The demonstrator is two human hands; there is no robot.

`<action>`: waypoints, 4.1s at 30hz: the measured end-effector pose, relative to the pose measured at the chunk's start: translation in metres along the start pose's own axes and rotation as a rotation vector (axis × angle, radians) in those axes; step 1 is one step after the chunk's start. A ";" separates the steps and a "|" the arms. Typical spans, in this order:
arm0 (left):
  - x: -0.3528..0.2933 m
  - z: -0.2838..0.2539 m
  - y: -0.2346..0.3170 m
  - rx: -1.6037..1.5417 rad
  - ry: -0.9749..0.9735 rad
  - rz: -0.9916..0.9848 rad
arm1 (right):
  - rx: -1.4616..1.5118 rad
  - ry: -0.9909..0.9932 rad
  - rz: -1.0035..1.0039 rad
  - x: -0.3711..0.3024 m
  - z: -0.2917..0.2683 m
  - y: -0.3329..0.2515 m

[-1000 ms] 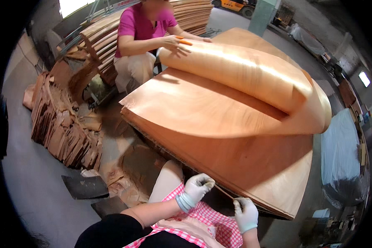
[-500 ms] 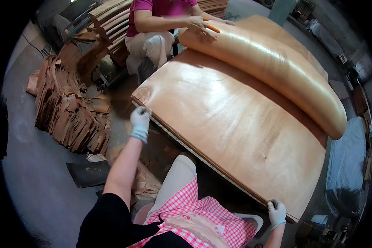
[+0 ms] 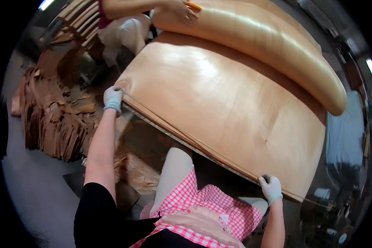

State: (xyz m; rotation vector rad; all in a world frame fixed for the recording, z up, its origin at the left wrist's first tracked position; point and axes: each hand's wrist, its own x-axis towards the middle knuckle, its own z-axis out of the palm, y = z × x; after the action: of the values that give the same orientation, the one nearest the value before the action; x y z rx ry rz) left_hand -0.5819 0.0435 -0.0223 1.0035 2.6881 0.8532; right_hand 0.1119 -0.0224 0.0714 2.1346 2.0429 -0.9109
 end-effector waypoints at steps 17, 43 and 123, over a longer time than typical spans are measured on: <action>-0.002 0.003 0.012 0.316 0.039 -0.114 | -0.039 -0.107 0.329 0.024 -0.003 0.058; -0.439 0.144 0.287 0.141 -0.611 1.017 | 0.043 0.095 0.383 -0.041 -0.087 0.318; -0.024 0.003 -0.004 0.049 0.397 -0.004 | 0.029 0.190 -0.047 -0.029 0.002 0.016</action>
State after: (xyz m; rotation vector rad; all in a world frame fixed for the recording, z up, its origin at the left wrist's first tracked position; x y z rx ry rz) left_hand -0.5645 0.0266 -0.0285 0.9202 3.0474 1.0925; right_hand 0.1277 -0.0514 0.0773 2.2781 2.1868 -0.7749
